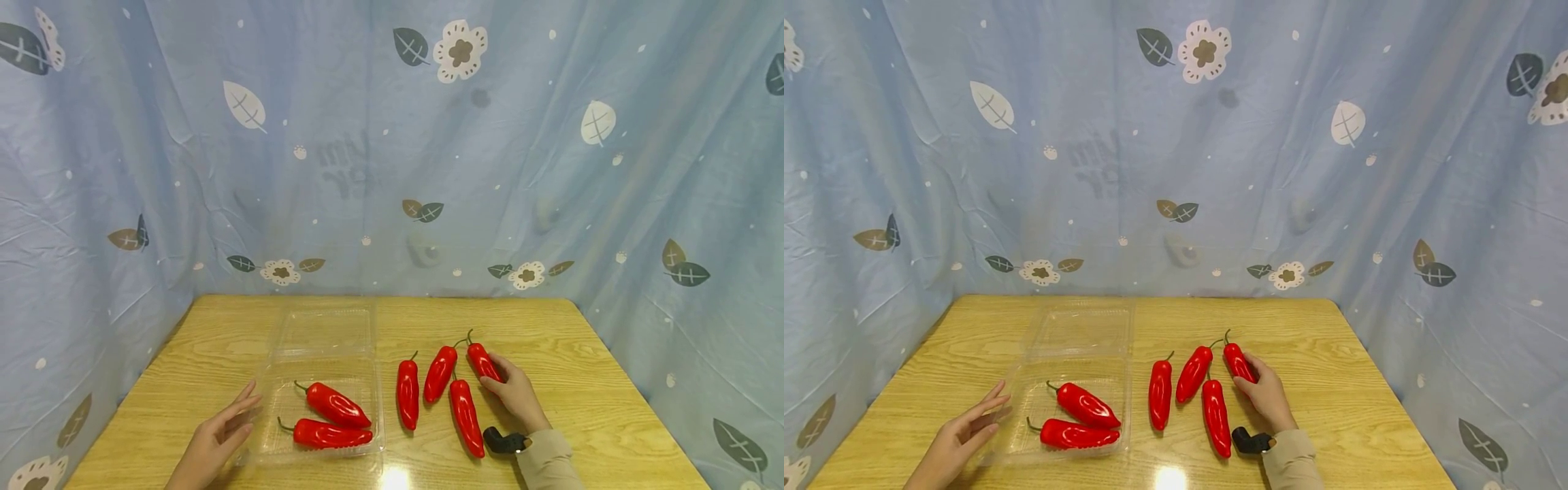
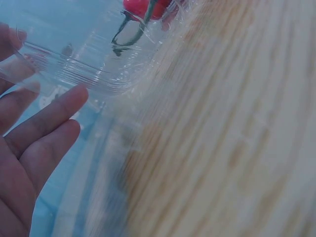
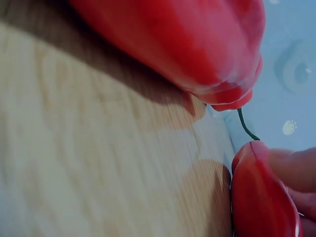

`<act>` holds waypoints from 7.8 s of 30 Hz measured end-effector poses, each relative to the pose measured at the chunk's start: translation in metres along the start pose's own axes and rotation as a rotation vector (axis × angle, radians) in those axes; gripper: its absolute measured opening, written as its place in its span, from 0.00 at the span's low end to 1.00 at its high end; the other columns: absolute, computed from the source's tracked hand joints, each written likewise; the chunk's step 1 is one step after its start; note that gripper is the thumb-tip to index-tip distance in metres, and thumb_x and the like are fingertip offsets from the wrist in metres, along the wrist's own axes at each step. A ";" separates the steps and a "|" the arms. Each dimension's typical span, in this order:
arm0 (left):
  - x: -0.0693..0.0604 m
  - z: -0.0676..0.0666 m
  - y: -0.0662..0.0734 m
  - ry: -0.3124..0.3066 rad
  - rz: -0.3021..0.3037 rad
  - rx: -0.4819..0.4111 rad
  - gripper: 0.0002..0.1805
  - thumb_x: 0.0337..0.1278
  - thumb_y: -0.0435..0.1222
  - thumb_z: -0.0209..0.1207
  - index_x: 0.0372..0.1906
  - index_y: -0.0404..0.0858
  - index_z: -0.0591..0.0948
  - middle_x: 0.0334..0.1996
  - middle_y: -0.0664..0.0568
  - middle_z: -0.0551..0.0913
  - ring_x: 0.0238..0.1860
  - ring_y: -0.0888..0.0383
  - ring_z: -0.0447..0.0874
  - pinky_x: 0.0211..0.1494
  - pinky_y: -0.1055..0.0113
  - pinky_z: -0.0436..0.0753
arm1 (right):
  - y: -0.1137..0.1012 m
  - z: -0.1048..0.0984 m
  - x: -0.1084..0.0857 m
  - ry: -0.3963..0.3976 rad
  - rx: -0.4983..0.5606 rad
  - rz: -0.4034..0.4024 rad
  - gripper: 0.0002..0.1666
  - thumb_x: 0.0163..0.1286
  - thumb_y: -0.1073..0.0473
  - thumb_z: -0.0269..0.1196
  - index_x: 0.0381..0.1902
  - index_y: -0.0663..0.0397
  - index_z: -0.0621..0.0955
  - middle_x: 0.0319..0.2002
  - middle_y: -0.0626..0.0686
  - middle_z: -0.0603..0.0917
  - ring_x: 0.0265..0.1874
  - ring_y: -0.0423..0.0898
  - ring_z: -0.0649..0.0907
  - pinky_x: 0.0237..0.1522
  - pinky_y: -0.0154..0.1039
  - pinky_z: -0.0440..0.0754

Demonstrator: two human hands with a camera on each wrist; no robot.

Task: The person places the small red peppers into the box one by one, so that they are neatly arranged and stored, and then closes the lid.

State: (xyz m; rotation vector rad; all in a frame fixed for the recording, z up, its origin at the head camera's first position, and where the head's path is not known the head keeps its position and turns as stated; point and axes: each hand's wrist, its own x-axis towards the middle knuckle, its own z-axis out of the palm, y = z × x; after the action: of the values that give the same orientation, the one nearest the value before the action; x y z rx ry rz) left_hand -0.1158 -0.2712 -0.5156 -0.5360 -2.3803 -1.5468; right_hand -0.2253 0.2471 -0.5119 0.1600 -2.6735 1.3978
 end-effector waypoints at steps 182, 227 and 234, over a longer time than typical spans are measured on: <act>0.000 -0.001 0.000 -0.001 -0.015 0.060 0.21 0.63 0.26 0.55 0.61 0.27 0.72 0.72 0.50 0.59 0.56 0.74 0.74 0.51 0.82 0.78 | -0.167 0.164 0.011 -0.556 -0.386 -0.469 0.31 0.64 0.56 0.64 0.65 0.48 0.73 0.60 0.47 0.79 0.59 0.46 0.77 0.61 0.41 0.76; -0.001 0.000 -0.002 -0.002 -0.011 0.034 0.21 0.63 0.24 0.54 0.61 0.26 0.71 0.72 0.55 0.59 0.55 0.73 0.76 0.50 0.84 0.78 | -0.164 0.140 0.002 -0.327 -0.028 -0.437 0.32 0.66 0.58 0.62 0.67 0.53 0.69 0.65 0.52 0.73 0.62 0.51 0.74 0.62 0.47 0.75; -0.001 0.000 -0.002 -0.003 -0.002 0.018 0.21 0.62 0.23 0.53 0.61 0.25 0.71 0.72 0.61 0.58 0.55 0.73 0.75 0.50 0.83 0.78 | -0.158 0.126 -0.003 -0.277 0.049 -0.419 0.32 0.66 0.59 0.63 0.67 0.53 0.69 0.65 0.55 0.72 0.60 0.57 0.76 0.60 0.51 0.76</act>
State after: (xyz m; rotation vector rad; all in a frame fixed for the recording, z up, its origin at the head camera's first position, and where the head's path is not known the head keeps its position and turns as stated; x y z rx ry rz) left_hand -0.1162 -0.2725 -0.5177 -0.5326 -2.3951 -1.5243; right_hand -0.2064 0.0539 -0.4552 0.9210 -2.5918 1.3823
